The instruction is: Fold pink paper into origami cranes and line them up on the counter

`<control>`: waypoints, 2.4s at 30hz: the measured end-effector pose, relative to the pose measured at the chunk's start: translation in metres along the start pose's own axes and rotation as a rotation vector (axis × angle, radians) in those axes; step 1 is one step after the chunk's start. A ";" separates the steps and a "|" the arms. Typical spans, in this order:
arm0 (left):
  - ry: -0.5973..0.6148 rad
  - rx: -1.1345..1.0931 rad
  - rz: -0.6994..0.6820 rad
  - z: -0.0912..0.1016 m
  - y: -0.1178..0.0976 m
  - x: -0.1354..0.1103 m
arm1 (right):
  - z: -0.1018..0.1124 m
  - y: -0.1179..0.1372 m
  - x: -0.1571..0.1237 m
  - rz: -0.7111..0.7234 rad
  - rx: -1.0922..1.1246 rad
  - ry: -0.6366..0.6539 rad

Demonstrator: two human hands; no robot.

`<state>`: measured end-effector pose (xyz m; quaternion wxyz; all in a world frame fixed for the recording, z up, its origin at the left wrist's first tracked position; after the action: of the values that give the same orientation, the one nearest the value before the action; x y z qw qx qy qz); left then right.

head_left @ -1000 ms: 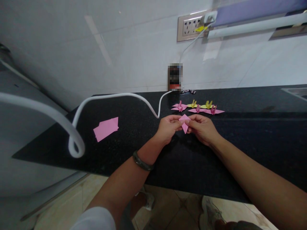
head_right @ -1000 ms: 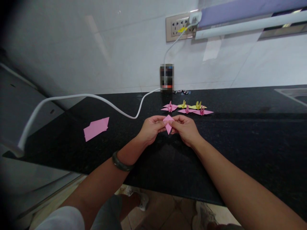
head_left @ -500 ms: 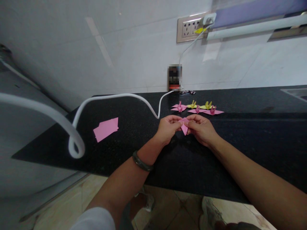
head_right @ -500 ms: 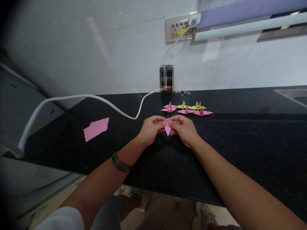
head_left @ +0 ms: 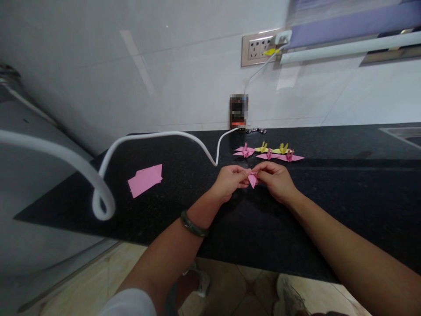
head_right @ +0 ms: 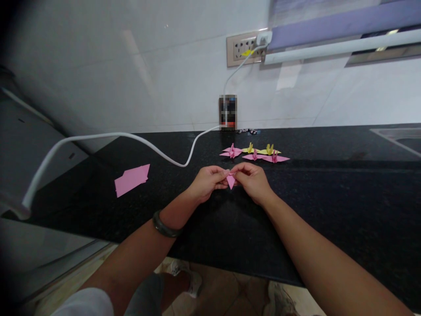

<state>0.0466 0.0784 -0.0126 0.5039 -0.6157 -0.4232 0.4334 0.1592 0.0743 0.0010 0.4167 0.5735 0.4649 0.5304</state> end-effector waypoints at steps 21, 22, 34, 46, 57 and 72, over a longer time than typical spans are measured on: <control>-0.095 0.058 -0.149 0.003 -0.008 0.003 | -0.011 -0.002 -0.004 -0.031 -0.085 0.104; -0.092 0.047 -0.151 0.004 -0.007 0.003 | -0.012 -0.003 -0.005 -0.039 -0.050 0.109; -0.127 0.089 -0.174 0.004 -0.013 0.000 | -0.011 0.003 -0.006 0.002 -0.033 0.066; 0.084 0.206 -0.117 -0.014 -0.006 -0.002 | -0.003 -0.001 0.000 -0.015 -0.043 0.036; 0.026 0.208 -0.082 -0.010 -0.001 -0.002 | 0.011 -0.004 0.003 -0.022 -0.053 -0.099; -0.124 -0.104 -0.105 0.012 -0.006 0.005 | -0.016 -0.003 -0.008 -0.097 -0.087 0.159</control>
<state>0.0363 0.0865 -0.0088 0.4661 -0.5901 -0.5074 0.4208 0.1426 0.0665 -0.0021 0.4283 0.4877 0.5003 0.5731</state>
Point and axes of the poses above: each hand's wrist, its own x-axis towards the middle knuckle, its own z-axis out of the back of the hand, y = z × x, the point moved 8 cm from there along x, towards the middle knuckle, and after that the axes turned 3 degrees about -y, right-handed, at the moved point
